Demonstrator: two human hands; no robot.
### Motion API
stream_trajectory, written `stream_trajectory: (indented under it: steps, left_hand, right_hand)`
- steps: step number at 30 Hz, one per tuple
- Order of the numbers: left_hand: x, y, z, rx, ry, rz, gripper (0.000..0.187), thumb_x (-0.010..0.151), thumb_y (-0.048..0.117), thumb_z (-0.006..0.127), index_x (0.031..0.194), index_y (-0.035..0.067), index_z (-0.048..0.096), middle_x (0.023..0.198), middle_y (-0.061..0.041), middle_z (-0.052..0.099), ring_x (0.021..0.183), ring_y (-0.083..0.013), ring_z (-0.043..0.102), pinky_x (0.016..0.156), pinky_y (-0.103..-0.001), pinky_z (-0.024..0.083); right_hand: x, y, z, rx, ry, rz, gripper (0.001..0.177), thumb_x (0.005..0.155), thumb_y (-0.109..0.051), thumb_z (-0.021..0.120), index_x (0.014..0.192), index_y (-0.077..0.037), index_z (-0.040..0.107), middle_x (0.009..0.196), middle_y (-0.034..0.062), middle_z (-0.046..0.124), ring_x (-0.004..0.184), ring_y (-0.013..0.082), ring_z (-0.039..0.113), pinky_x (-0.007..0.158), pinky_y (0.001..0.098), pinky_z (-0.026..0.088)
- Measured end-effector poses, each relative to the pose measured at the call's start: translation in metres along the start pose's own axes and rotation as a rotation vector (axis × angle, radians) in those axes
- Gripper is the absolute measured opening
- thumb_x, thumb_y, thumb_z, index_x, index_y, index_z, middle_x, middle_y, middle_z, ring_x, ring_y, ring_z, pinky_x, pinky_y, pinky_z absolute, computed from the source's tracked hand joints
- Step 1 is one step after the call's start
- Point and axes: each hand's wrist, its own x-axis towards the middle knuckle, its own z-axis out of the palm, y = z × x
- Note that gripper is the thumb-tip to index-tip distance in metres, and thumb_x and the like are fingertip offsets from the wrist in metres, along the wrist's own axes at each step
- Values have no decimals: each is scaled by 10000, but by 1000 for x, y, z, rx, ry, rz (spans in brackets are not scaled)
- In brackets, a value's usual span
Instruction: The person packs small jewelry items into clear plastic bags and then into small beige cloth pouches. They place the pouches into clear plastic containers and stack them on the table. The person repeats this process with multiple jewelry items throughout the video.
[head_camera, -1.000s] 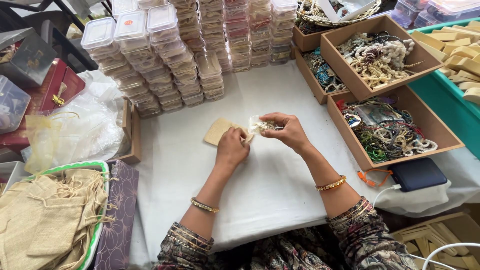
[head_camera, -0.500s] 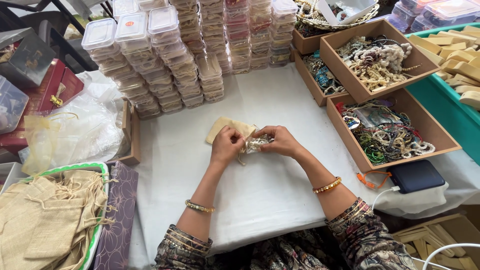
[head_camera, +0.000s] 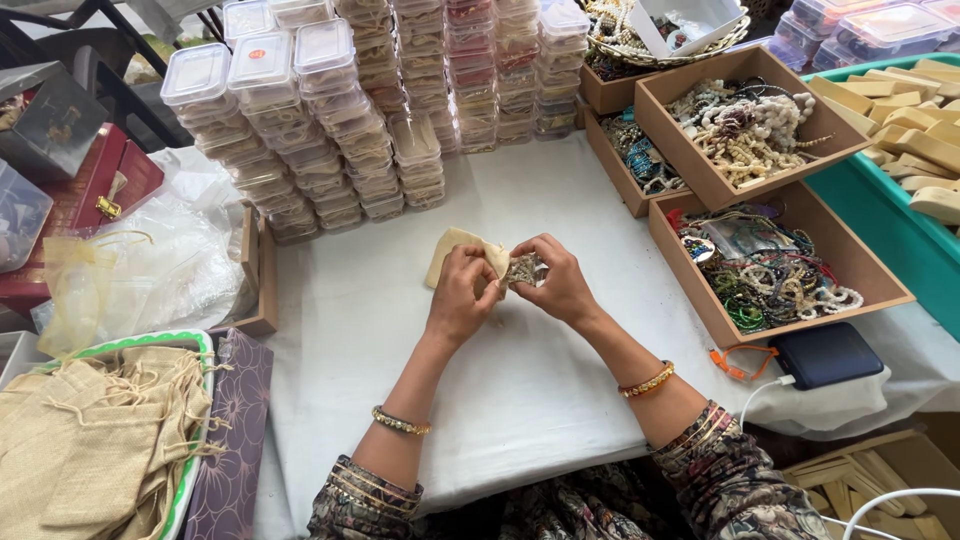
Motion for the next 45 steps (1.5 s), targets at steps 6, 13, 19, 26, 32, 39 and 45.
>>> stream_trajectory:
  steps: [6,13,19,26,32,39,45]
  left_hand:
    - [-1,9,-1,122,123,103,121,802,126,736,812,30,663,1295,-153,556,1247,-356,505,1062,-458,413]
    - [0,6,2,-75,79,21,90,888,112,645,916,31,619,1354,-131,592,1285,-324,561,1084,-435,456]
    - [-5,13,6,21,95,144,92,862,95,673,910,27,632,1322,-159,616,1350,-374,500,1095,-467,426]
    - [-3,8,11,-46,176,96,94,914,98,626,967,24,604,1275,-142,652,1348,-347,535,1091,-461,443]
    - [-4,-9,16,42,101,132,115,936,172,649,979,68,625,1254,-114,672,1371,-324,539,1202,-553,317]
    - [2,19,-19,111,-111,364,1196,539,492,906,1515,133,315,1467,-230,422,1400,-418,329,1100,-582,238]
    - [-3,-2,-1,464,-222,118,1317,591,376,945,1606,252,116,1249,-29,584,1261,-230,518,1181,-713,130]
  right_hand:
    - [-5,-1,8,-79,40,-148,435,732,-52,841,1118,-39,640,1117,92,640,971,230,711,788,305,634]
    - [-2,6,10,110,36,-111,548,751,-49,835,1220,-25,554,1162,113,665,1016,206,720,817,308,632]
    - [-2,23,17,259,108,65,587,751,-66,823,1257,-34,527,1159,111,670,1005,168,724,795,285,647]
    - [-3,17,12,467,-126,2,706,815,-14,750,1433,-79,417,1228,87,584,1072,154,677,896,288,628]
    - [-3,17,11,498,-165,106,742,811,-10,749,1470,-84,416,1205,97,636,1041,162,680,889,303,627]
    - [-1,16,6,632,-114,123,817,748,27,728,1479,-115,393,1231,105,653,1101,159,674,924,311,616]
    - [-4,12,11,394,-153,67,878,740,25,773,1523,-126,405,1169,124,739,1058,170,681,879,309,580]
